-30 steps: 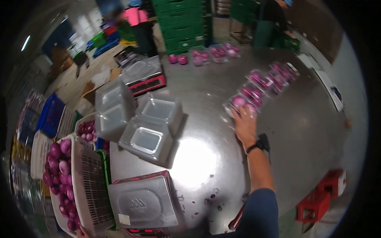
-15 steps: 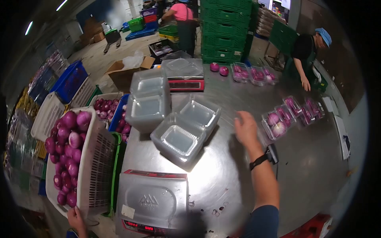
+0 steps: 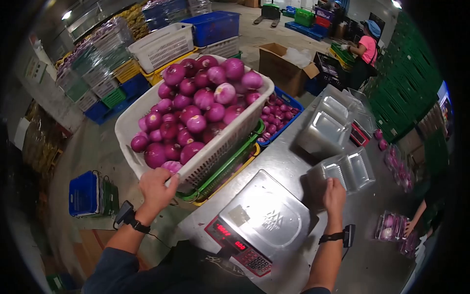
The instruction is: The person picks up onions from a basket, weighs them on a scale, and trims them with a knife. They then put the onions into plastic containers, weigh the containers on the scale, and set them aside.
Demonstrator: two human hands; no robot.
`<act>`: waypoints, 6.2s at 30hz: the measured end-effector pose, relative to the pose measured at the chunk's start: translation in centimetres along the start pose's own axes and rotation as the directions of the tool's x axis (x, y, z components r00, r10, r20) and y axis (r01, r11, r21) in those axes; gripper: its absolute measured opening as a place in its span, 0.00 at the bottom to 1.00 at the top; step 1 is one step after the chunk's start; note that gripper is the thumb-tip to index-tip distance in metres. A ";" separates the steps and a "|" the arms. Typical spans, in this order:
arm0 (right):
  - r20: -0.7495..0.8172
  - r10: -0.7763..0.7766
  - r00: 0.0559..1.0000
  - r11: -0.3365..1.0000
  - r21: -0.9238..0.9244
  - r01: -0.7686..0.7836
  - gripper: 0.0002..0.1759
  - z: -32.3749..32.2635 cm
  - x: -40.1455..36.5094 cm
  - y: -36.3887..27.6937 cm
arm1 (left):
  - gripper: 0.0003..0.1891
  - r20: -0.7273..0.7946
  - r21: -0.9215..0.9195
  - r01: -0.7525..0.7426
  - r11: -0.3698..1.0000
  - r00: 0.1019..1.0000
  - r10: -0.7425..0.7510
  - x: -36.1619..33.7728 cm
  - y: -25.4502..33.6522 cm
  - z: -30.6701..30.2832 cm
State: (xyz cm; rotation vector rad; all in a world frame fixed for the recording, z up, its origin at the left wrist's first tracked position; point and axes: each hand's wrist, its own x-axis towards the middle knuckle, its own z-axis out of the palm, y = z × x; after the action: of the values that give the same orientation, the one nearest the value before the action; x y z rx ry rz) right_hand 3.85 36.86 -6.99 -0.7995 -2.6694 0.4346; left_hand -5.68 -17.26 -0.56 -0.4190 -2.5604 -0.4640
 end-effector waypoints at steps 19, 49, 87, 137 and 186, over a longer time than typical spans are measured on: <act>-0.034 0.048 0.998 0.999 0.022 -0.047 0.26 0.5 0.6 1.1 | 0.30 0.268 -0.135 -0.096 0.986 0.955 0.129 18.3 -19.4 1.7; -0.291 0.099 0.952 0.989 0.131 -0.063 0.13 -0.7 -0.7 -2.3 | 0.07 0.687 -0.644 0.663 0.381 0.721 -0.092 19.2 -18.4 1.8; 0.232 0.042 0.972 0.913 -0.405 0.057 0.16 -4.1 4.1 -4.7 | 0.08 0.660 -0.751 0.660 -0.001 0.751 -0.011 13.7 -14.9 1.8; 0.094 -0.395 0.914 0.898 0.252 0.362 0.46 -4.0 -21.0 -27.6 | 0.20 0.779 -0.405 0.871 -0.279 0.489 0.394 8.9 -3.2 -2.7; 0.092 0.523 0.848 0.263 0.928 -0.263 0.38 -2.8 -21.8 -23.9 | 0.38 0.819 0.137 -0.543 0.829 0.533 0.213 21.8 -13.6 5.7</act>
State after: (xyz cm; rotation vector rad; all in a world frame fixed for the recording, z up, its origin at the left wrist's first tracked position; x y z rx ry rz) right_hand 10.87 5.84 -0.15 -0.9906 -1.4534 1.6653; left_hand -31.18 -22.74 2.91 -1.2458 -3.1057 0.5328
